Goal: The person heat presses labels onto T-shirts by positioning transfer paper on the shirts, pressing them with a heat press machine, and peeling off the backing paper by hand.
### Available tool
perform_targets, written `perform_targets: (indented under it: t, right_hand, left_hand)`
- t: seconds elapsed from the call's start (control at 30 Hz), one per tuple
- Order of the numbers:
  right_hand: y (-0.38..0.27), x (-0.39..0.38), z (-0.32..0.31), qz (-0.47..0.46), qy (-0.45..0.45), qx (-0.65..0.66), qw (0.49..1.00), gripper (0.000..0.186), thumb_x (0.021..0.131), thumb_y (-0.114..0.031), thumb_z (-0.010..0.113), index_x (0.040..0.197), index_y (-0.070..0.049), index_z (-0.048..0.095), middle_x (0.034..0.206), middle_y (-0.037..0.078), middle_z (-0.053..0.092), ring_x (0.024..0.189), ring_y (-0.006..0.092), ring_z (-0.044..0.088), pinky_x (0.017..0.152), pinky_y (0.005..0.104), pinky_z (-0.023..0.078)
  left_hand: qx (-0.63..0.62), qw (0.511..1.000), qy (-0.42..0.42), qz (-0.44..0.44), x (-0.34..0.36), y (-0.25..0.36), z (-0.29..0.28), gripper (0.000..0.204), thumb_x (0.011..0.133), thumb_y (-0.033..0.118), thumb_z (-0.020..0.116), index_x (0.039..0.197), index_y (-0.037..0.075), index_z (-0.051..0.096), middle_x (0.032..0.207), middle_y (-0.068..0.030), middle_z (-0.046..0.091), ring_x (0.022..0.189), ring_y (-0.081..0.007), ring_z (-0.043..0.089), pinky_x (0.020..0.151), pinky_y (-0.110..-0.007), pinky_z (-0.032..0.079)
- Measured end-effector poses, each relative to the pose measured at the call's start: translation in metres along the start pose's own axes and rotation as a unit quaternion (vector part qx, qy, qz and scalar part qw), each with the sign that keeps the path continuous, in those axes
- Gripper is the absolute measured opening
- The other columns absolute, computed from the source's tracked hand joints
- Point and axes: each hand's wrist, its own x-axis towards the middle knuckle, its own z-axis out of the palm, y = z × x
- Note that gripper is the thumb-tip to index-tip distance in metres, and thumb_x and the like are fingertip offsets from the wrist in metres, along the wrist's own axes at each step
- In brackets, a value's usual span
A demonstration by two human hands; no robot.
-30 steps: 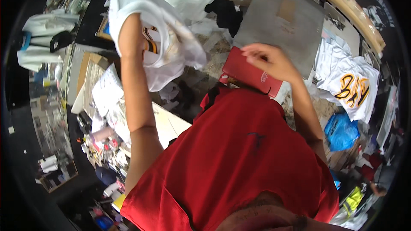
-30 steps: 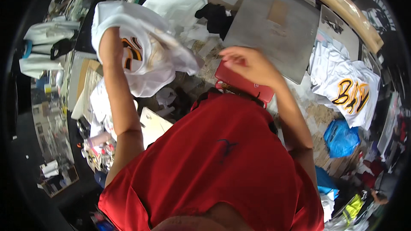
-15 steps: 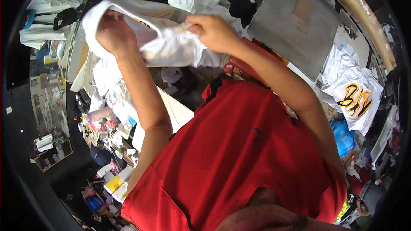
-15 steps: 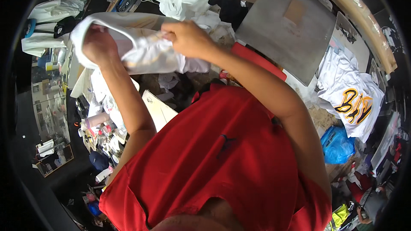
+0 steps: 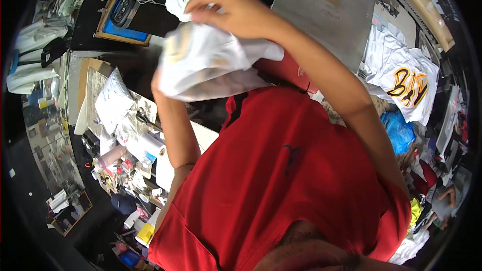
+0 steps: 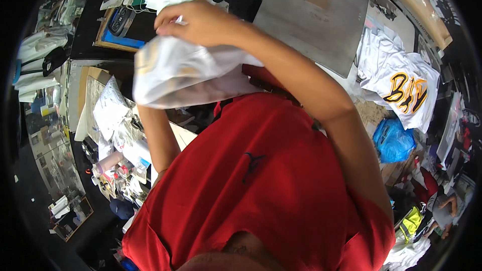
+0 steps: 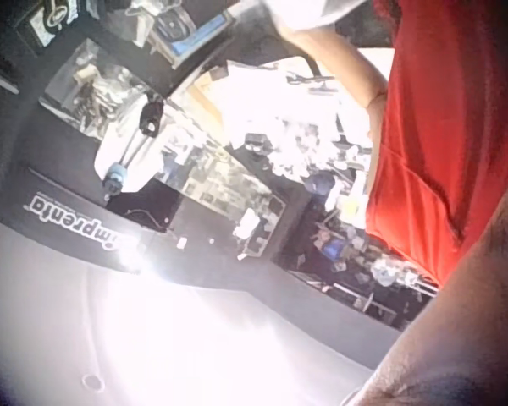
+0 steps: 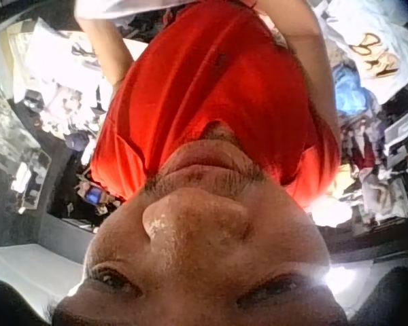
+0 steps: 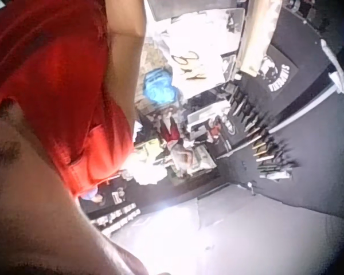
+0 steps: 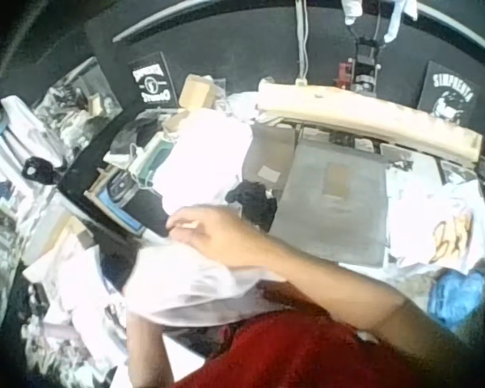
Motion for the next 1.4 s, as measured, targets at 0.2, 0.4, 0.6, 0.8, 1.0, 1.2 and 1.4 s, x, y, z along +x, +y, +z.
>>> perform_targets:
  t: [0.2, 0.4, 0.6, 0.8, 1.0, 1.2, 1.4]
  right_hand:
    - [0.04, -0.068, -0.062, 0.158, 0.084, 0.105, 0.978, 0.027, 0.098, -0.027, 0.06, 0.105, -0.002, 0.067, 0.095, 0.003, 0.069, 0.089, 0.0125, 0.061, 0.081, 0.0279, 0.05]
    - [0.065, -0.13, -0.057, 0.304, 0.043, 0.13, 0.943, 0.026, 0.099, -0.027, 0.061, 0.103, -0.002, 0.066, 0.092, 0.003, 0.068, 0.086, 0.0097, 0.059, 0.079, 0.0262, 0.049]
    - [-0.004, -0.118, -0.051, 0.137, 0.176, 0.062, 0.973, 0.012, 0.09, -0.006, 0.068, 0.101, -0.003, 0.065, 0.093, 0.004, 0.067, 0.087, 0.0121, 0.062, 0.082, 0.026, 0.048]
    - [-0.09, -0.093, -0.087, -0.203, 0.255, -0.249, 0.912, 0.016, 0.083, -0.008, 0.075, 0.098, -0.006, 0.07, 0.086, 0.01, 0.066, 0.076, 0.0176, 0.062, 0.075, 0.0269, 0.049]
    - [-0.124, -0.074, -0.12, -0.183, 0.164, -0.417, 0.875, 0.028, 0.086, -0.026, 0.067, 0.102, -0.004, 0.068, 0.088, 0.01, 0.064, 0.084, 0.0186, 0.06, 0.071, 0.0297, 0.05]
    - [-0.138, -0.097, -0.144, -0.229, 0.231, -0.464, 0.824, 0.018, 0.08, -0.014, 0.072, 0.097, -0.007, 0.072, 0.084, 0.005, 0.064, 0.073, 0.016, 0.059, 0.062, 0.0272, 0.048]
    - [-0.197, -0.161, -0.2, -0.13, 0.37, -0.387, 0.834, 0.023, 0.09, -0.005, 0.069, 0.108, 0.009, 0.066, 0.107, 0.013, 0.069, 0.097, 0.0168, 0.064, 0.089, 0.0254, 0.048]
  left_hand:
    - [-0.145, 0.987, 0.033, 0.065, -0.005, -0.005, -0.005, 0.053, 0.083, 0.017, 0.073, 0.131, 0.001, 0.056, 0.125, -0.0094, 0.062, 0.113, -0.0213, 0.06, 0.099, -0.035, 0.048]
    - [-0.117, 0.989, 0.038, 0.079, 0.001, 0.006, 0.005, 0.049, 0.085, 0.019, 0.071, 0.129, 0.001, 0.058, 0.123, -0.0096, 0.063, 0.112, -0.022, 0.061, 0.099, -0.035, 0.047]
    - [-0.087, 0.991, 0.021, 0.101, 0.026, 0.028, 0.012, 0.045, 0.087, 0.02, 0.069, 0.127, 0.001, 0.06, 0.121, -0.0099, 0.065, 0.111, -0.0227, 0.062, 0.099, -0.034, 0.047]
    - [-0.012, 0.987, -0.021, 0.16, 0.064, 0.092, 0.032, 0.042, 0.088, 0.022, 0.067, 0.125, 0.001, 0.061, 0.119, -0.0101, 0.066, 0.11, -0.0234, 0.062, 0.099, -0.034, 0.047]
    - [0.131, 0.97, -0.122, 0.166, 0.111, 0.149, 0.072, 0.04, 0.09, 0.024, 0.066, 0.123, 0.001, 0.063, 0.117, -0.0103, 0.067, 0.109, -0.0241, 0.063, 0.099, -0.034, 0.047]
    - [0.369, 0.808, -0.45, 0.097, 0.134, 0.169, 0.16, 0.038, 0.092, 0.026, 0.064, 0.121, 0.002, 0.065, 0.115, -0.0106, 0.069, 0.108, -0.0249, 0.064, 0.099, -0.034, 0.047]
    - [0.592, 0.599, -0.536, -0.055, 0.103, 0.134, 0.239, 0.041, 0.098, 0.038, 0.053, 0.109, 0.001, 0.068, 0.1, -0.0191, 0.069, 0.093, -0.033, 0.065, 0.088, -0.037, 0.048]
